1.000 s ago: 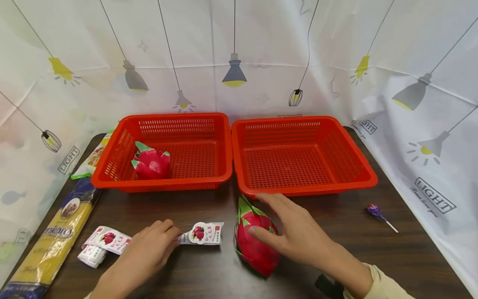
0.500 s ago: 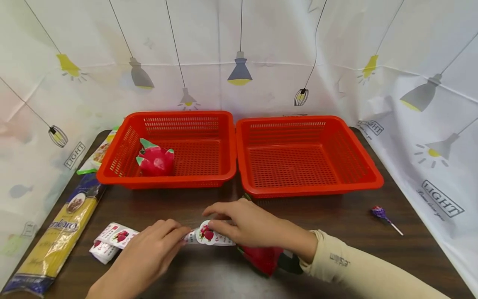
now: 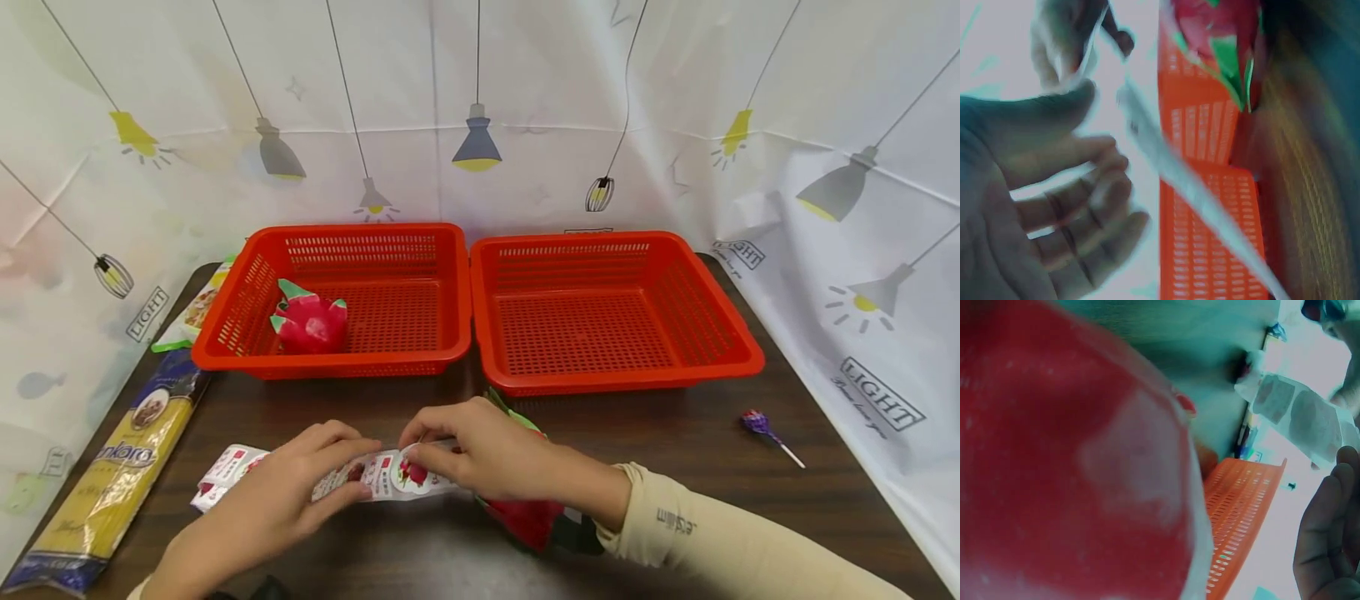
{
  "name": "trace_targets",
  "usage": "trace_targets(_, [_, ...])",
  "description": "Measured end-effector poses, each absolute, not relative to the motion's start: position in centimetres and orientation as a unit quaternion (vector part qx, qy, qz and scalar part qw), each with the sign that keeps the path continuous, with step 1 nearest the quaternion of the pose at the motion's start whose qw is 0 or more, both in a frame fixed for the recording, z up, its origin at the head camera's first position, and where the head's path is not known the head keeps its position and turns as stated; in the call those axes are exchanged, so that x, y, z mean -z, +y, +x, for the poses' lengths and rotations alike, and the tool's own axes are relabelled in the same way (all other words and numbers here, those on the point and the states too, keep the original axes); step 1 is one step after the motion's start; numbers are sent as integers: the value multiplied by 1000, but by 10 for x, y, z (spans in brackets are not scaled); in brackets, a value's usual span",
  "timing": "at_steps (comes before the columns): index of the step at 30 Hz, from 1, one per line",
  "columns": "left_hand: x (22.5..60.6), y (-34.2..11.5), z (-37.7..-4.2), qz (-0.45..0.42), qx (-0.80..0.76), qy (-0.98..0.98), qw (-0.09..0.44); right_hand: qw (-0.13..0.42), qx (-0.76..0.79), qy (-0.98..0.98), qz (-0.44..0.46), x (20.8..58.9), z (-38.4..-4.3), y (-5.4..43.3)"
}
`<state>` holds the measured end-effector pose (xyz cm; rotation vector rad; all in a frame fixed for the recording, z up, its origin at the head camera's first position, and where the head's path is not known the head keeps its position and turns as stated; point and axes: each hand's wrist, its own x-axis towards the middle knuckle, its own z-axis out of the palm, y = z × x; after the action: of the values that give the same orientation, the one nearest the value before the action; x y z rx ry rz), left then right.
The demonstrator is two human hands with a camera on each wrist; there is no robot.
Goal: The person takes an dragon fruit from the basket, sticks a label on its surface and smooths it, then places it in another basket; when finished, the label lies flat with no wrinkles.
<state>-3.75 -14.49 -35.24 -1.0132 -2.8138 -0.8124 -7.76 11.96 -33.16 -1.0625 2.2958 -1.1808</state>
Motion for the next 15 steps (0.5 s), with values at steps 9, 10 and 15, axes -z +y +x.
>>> trace_targets(9, [366,-155,-83,-320,469,-793,-223,143,398,782,-457,329,-71,116])
trace_targets(10, [369,-155,-85,-321,475,-783,-240,142,399,780,-461,329,-71,115])
trace_targets(15, [376,-154,-93,-330,491,-755,-282,131,395,781,-466,330,-69,114])
